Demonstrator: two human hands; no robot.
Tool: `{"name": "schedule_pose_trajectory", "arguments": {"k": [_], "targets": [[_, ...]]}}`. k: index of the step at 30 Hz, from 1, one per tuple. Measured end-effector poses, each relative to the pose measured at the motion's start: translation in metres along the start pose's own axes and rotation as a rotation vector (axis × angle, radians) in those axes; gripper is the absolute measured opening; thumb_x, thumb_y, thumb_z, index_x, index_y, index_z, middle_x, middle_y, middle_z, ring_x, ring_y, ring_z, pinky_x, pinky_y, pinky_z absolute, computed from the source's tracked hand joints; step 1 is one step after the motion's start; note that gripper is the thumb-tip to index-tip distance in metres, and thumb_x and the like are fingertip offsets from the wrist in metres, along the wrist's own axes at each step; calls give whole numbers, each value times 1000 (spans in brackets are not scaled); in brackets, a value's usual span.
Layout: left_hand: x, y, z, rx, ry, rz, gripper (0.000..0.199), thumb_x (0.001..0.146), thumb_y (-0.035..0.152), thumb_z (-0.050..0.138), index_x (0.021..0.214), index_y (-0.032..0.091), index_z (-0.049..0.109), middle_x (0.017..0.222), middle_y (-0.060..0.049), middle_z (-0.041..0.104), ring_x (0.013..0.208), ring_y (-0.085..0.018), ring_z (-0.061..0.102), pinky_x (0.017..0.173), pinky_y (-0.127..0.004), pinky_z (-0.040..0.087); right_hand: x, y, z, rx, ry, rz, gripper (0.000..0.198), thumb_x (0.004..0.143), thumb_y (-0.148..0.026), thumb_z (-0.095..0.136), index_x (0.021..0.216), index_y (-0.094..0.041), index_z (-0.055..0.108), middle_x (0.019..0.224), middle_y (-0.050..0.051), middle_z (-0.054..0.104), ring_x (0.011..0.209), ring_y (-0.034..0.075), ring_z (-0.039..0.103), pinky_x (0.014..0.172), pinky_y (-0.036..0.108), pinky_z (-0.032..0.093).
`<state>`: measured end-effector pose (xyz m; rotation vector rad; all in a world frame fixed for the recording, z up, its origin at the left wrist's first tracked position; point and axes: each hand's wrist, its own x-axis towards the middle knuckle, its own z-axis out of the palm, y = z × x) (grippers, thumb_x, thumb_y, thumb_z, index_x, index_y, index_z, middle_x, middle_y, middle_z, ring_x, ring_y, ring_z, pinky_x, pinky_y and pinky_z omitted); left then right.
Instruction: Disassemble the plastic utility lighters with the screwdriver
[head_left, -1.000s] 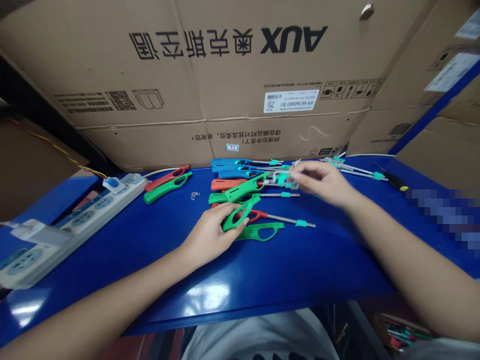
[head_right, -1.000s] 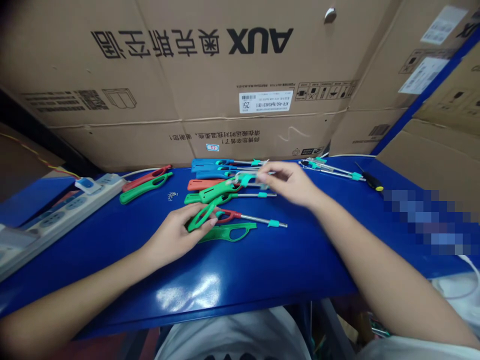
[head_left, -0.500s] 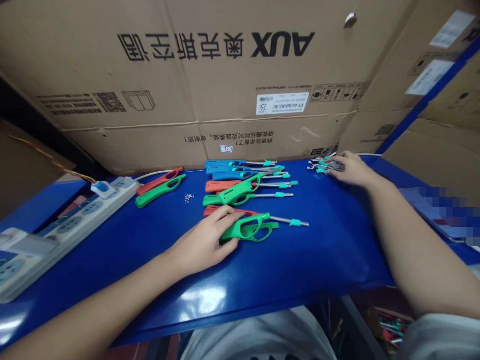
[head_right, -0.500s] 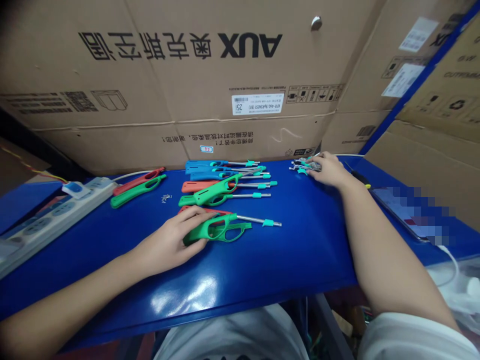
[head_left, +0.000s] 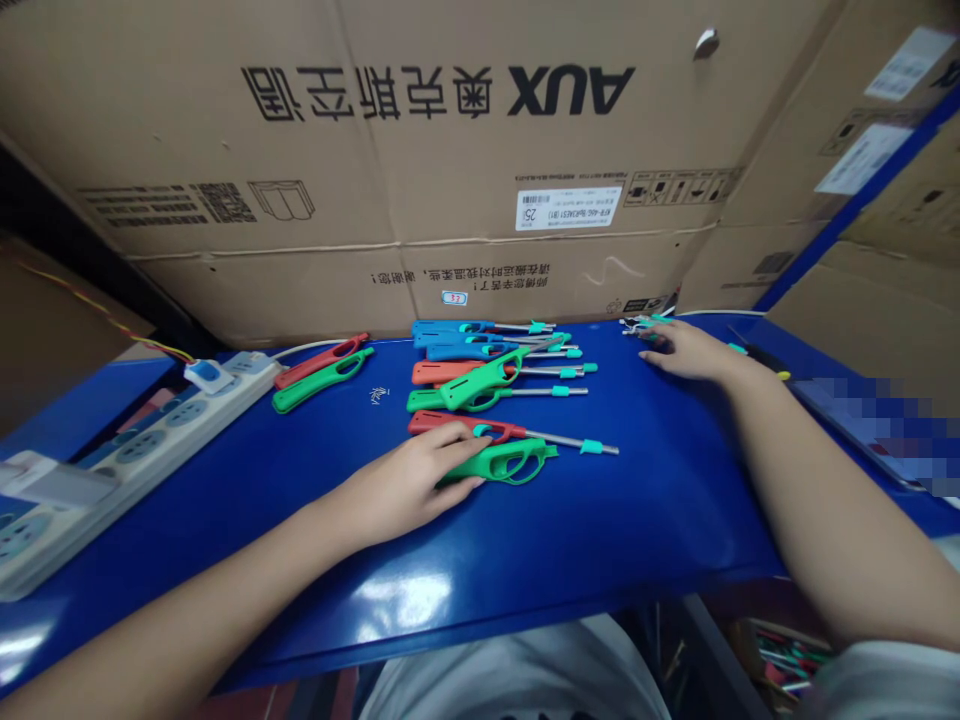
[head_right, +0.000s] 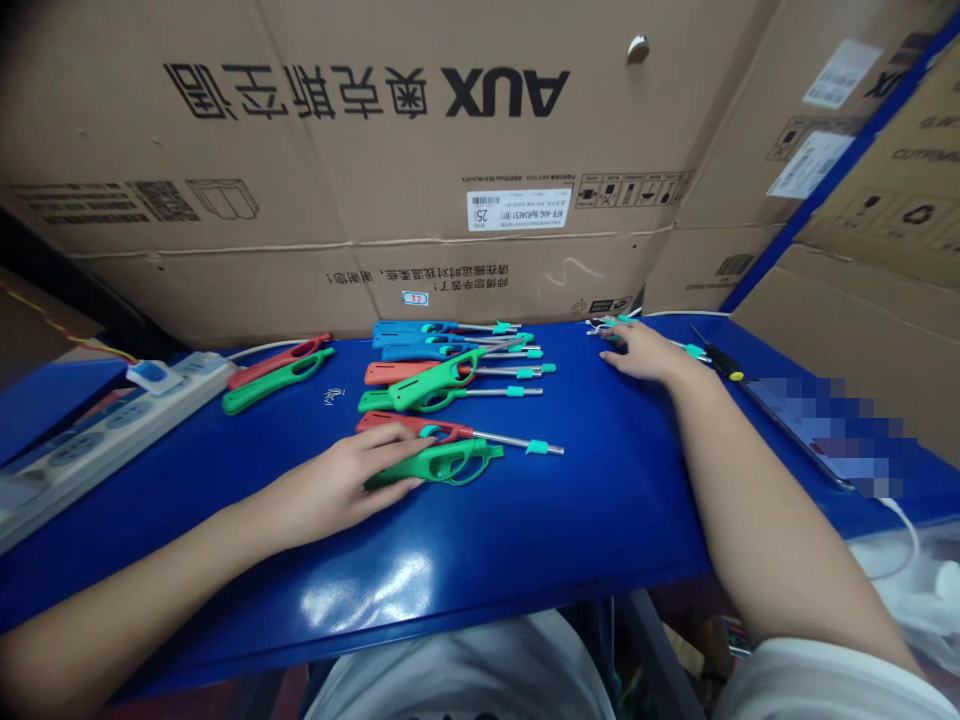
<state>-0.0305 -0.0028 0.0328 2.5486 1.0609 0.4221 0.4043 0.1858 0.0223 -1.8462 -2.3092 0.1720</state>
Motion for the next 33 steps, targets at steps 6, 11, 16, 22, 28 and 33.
{"name": "schedule_pose_trajectory", "arguments": {"k": [6,11,16,22,28,33], "targets": [[1,0,1,23,-16,-14,44,101,32,58,144,23,55,126,-11,61,115,-25,63,100,-39,55,-5,-19,-7,-73,75,13,51,86,-40,60,129,-14,64,127,22,60,112,38,63,98,53,50],[2,-3,2,25,51,61,42,100,29,60,141,22,58,123,-11,66,115,-25,61,101,-41,53,-24,-89,-13,140,230,-413,34,96,-44,51,106,-18,71,104,12,67,93,25,65,89,39,52],[4,-2,6,0,83,111,38,101,33,60,138,23,61,126,-8,71,115,-24,60,102,-40,51,-53,-152,-5,377,6,-792,21,96,-36,57,92,-19,69,89,5,68,81,17,63,78,31,49],[7,2,13,9,44,88,36,102,33,58,135,22,63,127,-9,71,114,-25,60,101,-42,51,-68,-175,9,305,-197,-832,14,94,-30,59,96,-20,69,91,4,66,74,14,57,67,26,43],[5,6,4,-69,0,18,34,96,31,65,129,25,67,122,-10,68,115,-26,63,101,-41,52,-62,-171,18,247,-196,-731,7,93,-28,59,95,-21,61,87,1,66,68,13,53,62,25,37],[0,12,-11,-34,-73,-87,53,86,36,77,136,27,62,130,-9,64,116,-28,65,100,-39,53,-59,-165,15,132,-154,-720,9,97,-28,53,100,-22,60,97,4,69,73,15,57,64,26,38]]}}
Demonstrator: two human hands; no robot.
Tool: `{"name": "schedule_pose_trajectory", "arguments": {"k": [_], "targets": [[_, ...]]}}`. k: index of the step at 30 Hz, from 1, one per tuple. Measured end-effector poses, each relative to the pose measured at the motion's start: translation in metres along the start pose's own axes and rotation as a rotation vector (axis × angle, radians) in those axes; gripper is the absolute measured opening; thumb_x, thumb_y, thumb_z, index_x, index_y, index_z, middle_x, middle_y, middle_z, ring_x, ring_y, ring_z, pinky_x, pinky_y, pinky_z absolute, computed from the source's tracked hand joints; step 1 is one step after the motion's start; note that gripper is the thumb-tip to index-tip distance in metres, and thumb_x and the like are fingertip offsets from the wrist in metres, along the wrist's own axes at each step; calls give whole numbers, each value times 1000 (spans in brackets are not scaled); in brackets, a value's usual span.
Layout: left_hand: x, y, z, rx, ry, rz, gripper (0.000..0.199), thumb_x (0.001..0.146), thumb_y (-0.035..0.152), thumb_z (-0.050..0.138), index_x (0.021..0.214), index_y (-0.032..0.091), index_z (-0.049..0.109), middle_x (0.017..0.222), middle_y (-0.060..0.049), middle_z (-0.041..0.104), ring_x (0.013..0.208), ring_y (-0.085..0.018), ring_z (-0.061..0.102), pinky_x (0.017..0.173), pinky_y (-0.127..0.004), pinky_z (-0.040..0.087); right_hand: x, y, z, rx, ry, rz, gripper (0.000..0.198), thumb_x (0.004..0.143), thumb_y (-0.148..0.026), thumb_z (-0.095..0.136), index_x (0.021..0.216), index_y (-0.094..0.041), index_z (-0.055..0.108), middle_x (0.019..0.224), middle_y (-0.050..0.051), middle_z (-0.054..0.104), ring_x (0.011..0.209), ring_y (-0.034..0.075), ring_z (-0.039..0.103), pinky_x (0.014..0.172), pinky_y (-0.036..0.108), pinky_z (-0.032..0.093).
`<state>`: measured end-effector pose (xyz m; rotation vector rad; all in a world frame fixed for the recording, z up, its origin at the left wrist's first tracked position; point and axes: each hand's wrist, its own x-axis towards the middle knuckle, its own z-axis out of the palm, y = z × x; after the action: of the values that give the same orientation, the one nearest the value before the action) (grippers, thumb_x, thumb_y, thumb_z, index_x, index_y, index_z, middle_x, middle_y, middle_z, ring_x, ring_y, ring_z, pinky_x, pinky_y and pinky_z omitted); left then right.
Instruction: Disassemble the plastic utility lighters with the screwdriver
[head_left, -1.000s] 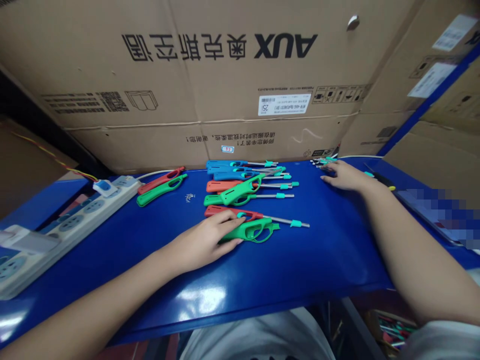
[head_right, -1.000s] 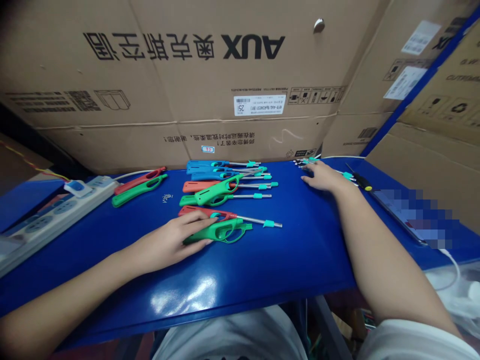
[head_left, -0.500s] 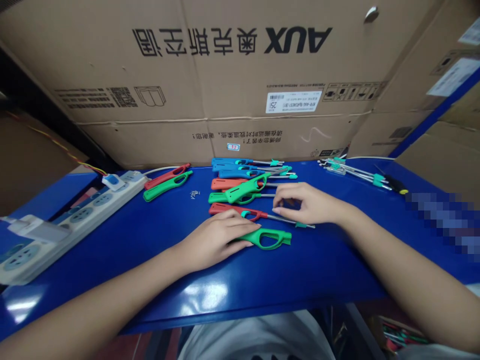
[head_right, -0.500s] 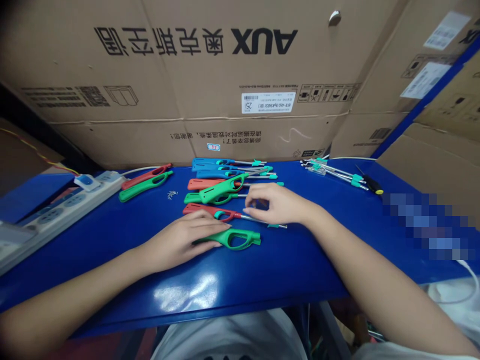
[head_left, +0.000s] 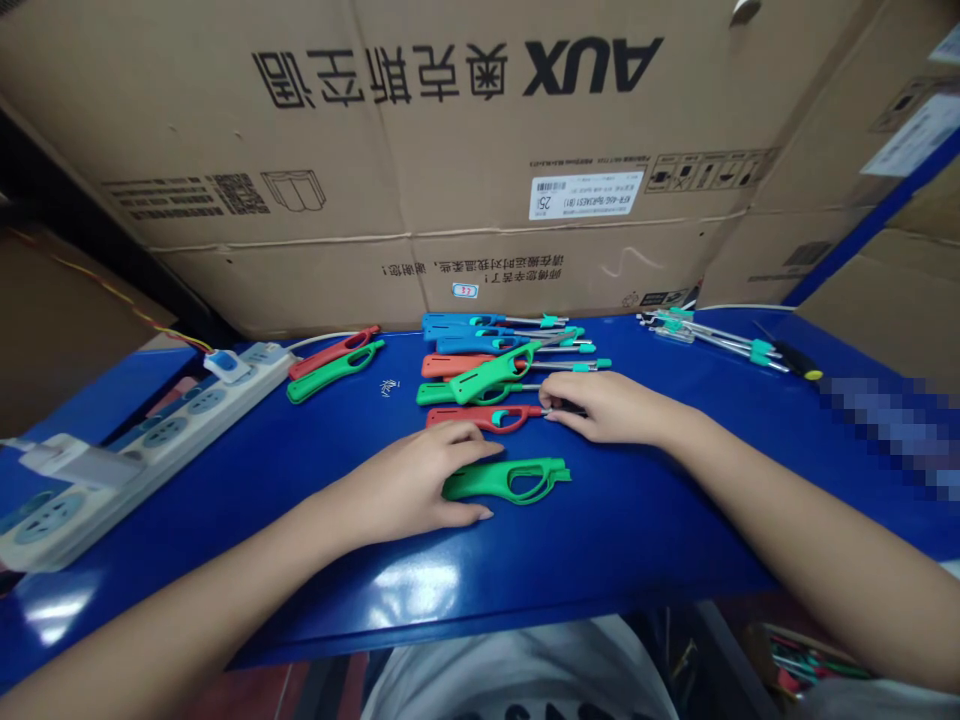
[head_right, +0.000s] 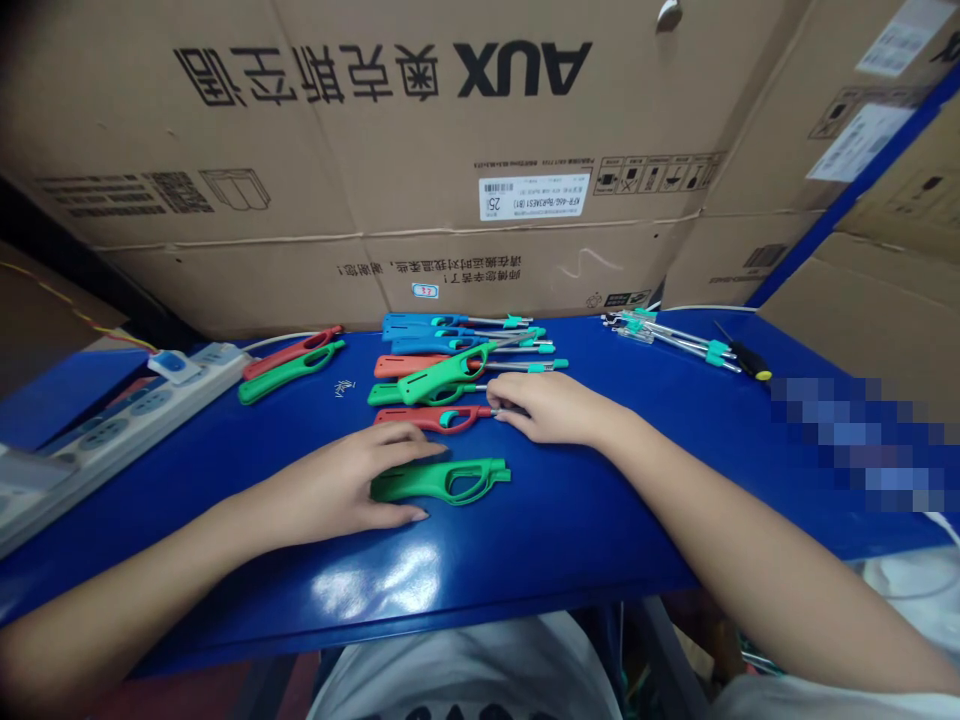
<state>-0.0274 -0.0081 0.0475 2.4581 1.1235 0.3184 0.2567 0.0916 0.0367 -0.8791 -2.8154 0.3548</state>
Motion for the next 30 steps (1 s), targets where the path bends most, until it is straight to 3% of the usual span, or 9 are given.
{"name": "schedule_pose_trajectory", "arguments": {"k": [4,7,13,16,17,20,23,26,30], "targets": [[-4,2,-7,51,-84,-33,31,89,24,70,119,22,68,115,-6,68,101,-24,69,89,-34,55,-1,0,-2,-160,13,29,14,99,-26,48,103,-21,60,104,7,70,77,18,61,63,29,37],[-5,3,-12,62,-83,19,26,91,22,68,116,22,68,115,-6,68,104,-23,68,92,-34,53,0,0,0,-248,42,48,19,101,-27,46,110,-20,61,115,10,68,81,21,64,61,31,38],[-13,-17,-52,98,23,37,31,99,35,59,127,25,66,120,-7,70,111,-23,65,97,-33,51,6,-3,11,-157,157,-93,32,100,-38,52,126,-20,60,128,14,65,113,30,61,90,44,49],[-29,-43,-88,234,268,-81,40,99,48,55,125,21,66,120,-5,71,105,-22,66,94,-31,50,10,-8,17,-86,158,-136,36,100,-45,55,125,-21,62,125,13,67,115,30,59,97,47,47],[-34,-52,-99,277,359,-198,45,100,51,52,129,19,64,122,-4,70,105,-22,65,93,-31,49,11,-10,18,-73,153,-138,37,99,-47,56,124,-21,63,124,13,67,116,30,59,98,48,46],[-47,-81,-121,432,425,-471,65,103,61,34,133,9,59,120,-5,67,104,-23,63,95,-33,46,13,-14,23,-62,153,-110,40,97,-52,58,120,-19,64,122,13,67,114,31,59,97,50,46],[-50,-106,-121,487,379,-581,68,103,62,35,126,4,62,115,-10,69,104,-27,61,99,-39,47,15,-15,26,-44,153,-86,36,97,-50,59,115,-19,64,118,13,67,110,31,59,93,48,47],[-47,-127,-112,444,379,-588,54,103,55,43,125,9,64,112,-7,71,104,-27,62,101,-39,46,15,-14,25,4,122,-100,32,98,-48,58,111,-19,63,113,12,66,104,28,59,90,45,47],[-41,-152,-101,357,398,-586,39,95,41,59,111,7,69,102,-11,73,101,-30,64,96,-39,47,12,-11,19,117,78,-167,31,96,-48,62,109,-20,62,112,11,65,105,26,58,93,43,46]]}}
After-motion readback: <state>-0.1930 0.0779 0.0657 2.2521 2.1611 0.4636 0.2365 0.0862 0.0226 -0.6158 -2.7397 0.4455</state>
